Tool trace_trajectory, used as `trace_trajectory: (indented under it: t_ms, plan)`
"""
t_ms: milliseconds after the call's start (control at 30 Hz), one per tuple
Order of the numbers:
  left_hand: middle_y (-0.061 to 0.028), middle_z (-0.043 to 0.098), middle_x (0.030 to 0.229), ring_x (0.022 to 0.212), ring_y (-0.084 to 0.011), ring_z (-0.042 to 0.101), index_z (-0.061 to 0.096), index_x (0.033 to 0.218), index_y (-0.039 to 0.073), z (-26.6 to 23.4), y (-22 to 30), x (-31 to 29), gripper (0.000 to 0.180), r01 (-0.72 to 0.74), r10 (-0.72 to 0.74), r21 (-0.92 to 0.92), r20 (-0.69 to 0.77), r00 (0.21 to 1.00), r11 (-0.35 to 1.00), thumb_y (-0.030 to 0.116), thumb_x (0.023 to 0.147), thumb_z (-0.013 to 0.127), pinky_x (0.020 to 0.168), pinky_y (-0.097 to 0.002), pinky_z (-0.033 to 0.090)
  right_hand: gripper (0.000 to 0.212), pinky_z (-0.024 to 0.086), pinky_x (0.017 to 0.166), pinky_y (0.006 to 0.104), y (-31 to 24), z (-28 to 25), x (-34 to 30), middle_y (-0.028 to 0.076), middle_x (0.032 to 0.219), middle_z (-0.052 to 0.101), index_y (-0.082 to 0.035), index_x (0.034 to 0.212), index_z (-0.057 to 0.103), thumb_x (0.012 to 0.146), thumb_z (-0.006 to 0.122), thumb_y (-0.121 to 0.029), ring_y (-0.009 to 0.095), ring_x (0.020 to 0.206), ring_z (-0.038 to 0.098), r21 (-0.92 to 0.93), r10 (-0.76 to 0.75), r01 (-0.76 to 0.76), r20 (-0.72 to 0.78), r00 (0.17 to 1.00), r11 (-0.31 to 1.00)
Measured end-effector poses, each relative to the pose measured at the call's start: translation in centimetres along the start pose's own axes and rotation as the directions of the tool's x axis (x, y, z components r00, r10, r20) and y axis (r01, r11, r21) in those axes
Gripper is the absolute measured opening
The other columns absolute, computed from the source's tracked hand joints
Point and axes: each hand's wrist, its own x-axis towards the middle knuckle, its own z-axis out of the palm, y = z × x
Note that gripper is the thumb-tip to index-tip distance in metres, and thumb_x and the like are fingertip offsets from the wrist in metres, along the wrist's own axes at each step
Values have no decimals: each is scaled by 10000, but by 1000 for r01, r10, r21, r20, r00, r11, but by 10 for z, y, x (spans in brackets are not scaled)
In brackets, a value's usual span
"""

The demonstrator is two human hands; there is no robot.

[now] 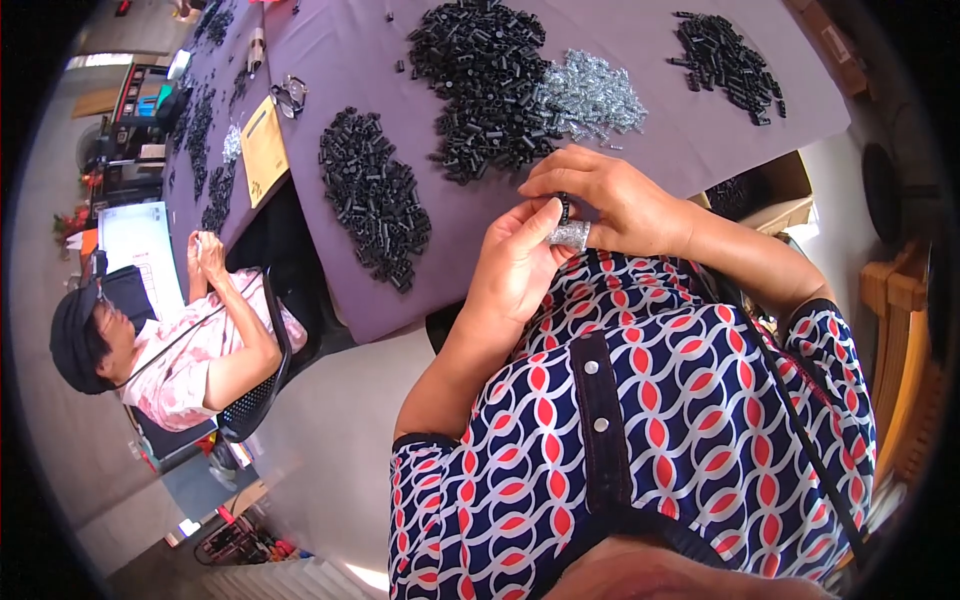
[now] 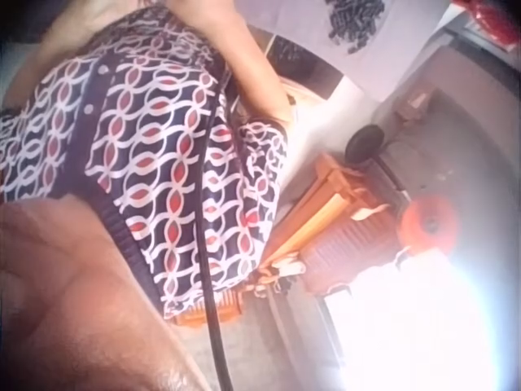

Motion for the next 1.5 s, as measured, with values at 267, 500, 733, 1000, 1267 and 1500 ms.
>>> trace_trajectory:
  t_ms: [267, 500, 733, 1000, 1267, 1500]
  plan:
    - [-42, 676, 1048, 958, -156, 622, 659, 1098, 45, -10, 1, -5, 210, 54, -53, -3, 114, 992, 999, 219, 987, 619, 846, -335, 466, 463, 513, 915, 433, -1, 2, -1, 187, 1166, 617, -10, 1200, 627, 774, 754, -140, 376, 1087, 606, -31, -73, 72, -41, 996, 997]
    - [-59, 674, 1038, 943, -167, 622, 656, 1090, 27, -9, 2, -6, 212, 77, -73, -23, 120, 990, 997, 207, 982, 624, 858, -337, 468, 458, 530, 865, 434, -4, -1, -1, 173, 1085, 639, -7, 1160, 642, 753, 770, -174, 376, 1003, 629, -98, -82, 80, -17, 997, 992]
    - [-72, 653, 1082, 995, -168, 607, 639, 1113, 30, 3, 6, -12, 263, 58, -53, -32, 134, 990, 998, 266, 1011, 579, 874, -342, 469, 475, 526, 828, 438, 1, 0, 1, 163, 1048, 643, -19, 1155, 642, 735, 773, -198, 374, 977, 628, -57, -153, 150, -53, 987, 987]
    - [-72, 666, 1083, 1018, -169, 616, 652, 1116, 38, -5, 4, -11, 247, 59, -51, -45, 166, 985, 997, 248, 1003, 589, 891, -343, 474, 490, 520, 812, 445, 4, 2, 4, 157, 1017, 648, -21, 1164, 639, 755, 746, -268, 376, 931, 634, 15, -200, 201, -63, 978, 980]
    - [-87, 700, 1058, 989, -187, 656, 686, 1085, 8, -9, 1, -14, 180, 54, -52, -13, 132, 990, 998, 120, 949, 651, 909, -358, 496, 491, 521, 799, 448, 3, 4, 1, 166, 990, 647, -6, 1171, 632, 776, 737, -279, 378, 913, 636, 28, -228, 229, -45, 973, 973]
    - [-96, 701, 1065, 1004, -193, 657, 694, 1062, -1, -5, 4, -15, 176, 47, -44, -18, 143, 989, 999, 131, 953, 651, 932, -364, 497, 475, 521, 780, 456, 2, 2, 2, 169, 975, 646, -4, 1181, 625, 798, 723, -267, 376, 884, 634, 18, -241, 241, -40, 970, 970]
